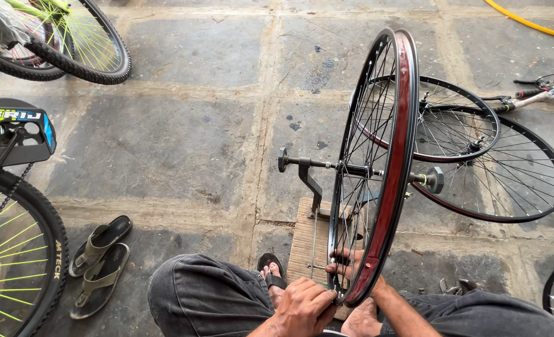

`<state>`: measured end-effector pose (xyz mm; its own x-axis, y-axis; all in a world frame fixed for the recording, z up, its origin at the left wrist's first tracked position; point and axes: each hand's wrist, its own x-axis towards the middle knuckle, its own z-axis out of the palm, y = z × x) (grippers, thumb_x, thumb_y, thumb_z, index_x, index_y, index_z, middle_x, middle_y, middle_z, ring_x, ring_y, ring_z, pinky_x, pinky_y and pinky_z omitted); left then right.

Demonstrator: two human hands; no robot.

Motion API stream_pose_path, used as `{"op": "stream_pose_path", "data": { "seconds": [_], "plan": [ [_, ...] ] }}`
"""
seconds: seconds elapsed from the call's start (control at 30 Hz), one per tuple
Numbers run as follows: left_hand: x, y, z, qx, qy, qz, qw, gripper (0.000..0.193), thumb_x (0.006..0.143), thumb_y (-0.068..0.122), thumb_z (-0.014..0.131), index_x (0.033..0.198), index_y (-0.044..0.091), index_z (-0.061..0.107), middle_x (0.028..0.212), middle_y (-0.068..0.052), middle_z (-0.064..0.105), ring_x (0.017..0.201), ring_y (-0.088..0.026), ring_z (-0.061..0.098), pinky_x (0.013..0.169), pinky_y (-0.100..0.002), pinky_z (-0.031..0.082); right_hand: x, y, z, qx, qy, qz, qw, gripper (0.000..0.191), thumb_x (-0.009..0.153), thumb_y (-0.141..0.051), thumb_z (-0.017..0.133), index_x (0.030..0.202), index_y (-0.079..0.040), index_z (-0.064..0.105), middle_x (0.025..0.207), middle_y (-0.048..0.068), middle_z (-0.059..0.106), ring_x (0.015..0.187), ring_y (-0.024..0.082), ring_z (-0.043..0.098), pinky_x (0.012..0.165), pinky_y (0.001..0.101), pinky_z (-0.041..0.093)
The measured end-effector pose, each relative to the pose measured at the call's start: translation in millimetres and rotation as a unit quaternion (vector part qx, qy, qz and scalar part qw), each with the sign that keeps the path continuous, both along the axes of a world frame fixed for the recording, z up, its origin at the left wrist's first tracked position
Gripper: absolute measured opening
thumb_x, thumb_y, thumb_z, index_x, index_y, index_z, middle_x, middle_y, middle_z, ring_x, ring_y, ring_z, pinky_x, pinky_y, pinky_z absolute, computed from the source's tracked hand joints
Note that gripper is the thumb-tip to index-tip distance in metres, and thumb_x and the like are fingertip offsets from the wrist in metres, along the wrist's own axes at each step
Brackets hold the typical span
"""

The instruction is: The person sits on the floor in front of a bicycle wheel mounted on a truing stand and uses a spoke wrench to turn spoke nipples around the rim, checking the wheel as they work. They spin the wheel and continue tightening spokes, then reach to the hub area at the end.

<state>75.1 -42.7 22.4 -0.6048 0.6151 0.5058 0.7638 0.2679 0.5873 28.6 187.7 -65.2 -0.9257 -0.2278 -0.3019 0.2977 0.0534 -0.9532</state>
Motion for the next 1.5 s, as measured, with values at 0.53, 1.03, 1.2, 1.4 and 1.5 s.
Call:
{"op": "stream_pose_path", "data": {
  "seconds": [0.53,1.03,1.2,1.4,1.5],
  "plan": [
    [-37,9,103,0.109,-0.052,0.011,0.993,0.039,0.094,0.041,0.079,0.108,0.006,0.069,0.084,-0.005,0.069,0.075,-0.023,0.068,0.07,-0.038,0.051,13,26,21,0.254,0.005,-0.108,0.961,0.052,0.08,-0.03,0.082,0.124,-0.009,0.066,0.109,0.007,0.076,0.102,0.019,0.075,0.084,0.0353,0.063],
    [-7,3,-10,-0.124,-0.027,0.008,0.992,0.028,0.086,0.018,0.076,0.108,0.005,0.066,0.097,-0.01,0.07,0.09,-0.03,0.067,0.083,-0.043,0.049,16,32,14,0.384,0.024,-0.158,0.909,0.045,0.078,-0.035,0.084,0.114,-0.01,0.074,0.098,0.012,0.08,0.096,0.028,0.078,0.083,0.0401,0.06],
    [-4,4,-27,-0.121,-0.056,0.003,0.991,0.03,0.085,0.019,0.076,0.109,0.004,0.066,0.096,-0.01,0.07,0.089,-0.031,0.068,0.083,-0.045,0.05,17,27,18,0.379,0.018,-0.167,0.91,0.046,0.077,-0.035,0.082,0.115,-0.011,0.073,0.098,0.012,0.08,0.095,0.031,0.077,0.08,0.042,0.061],
    [-4,4,-22,-0.133,-0.058,0.005,0.989,0.025,0.085,0.018,0.076,0.104,0.005,0.064,0.09,-0.01,0.069,0.084,-0.031,0.069,0.08,-0.044,0.051,16,31,20,0.422,-0.014,-0.143,0.895,0.042,0.082,-0.041,0.081,0.105,-0.006,0.076,0.093,0.019,0.078,0.093,0.035,0.077,0.08,0.0436,0.061],
    [-3,5,-19,-0.122,-0.062,0.015,0.99,0.024,0.087,0.018,0.075,0.104,0.005,0.065,0.089,-0.009,0.069,0.083,-0.03,0.069,0.078,-0.043,0.051,15,30,20,0.416,-0.012,-0.142,0.898,0.045,0.081,-0.042,0.08,0.106,-0.006,0.073,0.092,0.018,0.078,0.091,0.033,0.077,0.078,0.0439,0.062]
  ]
}}
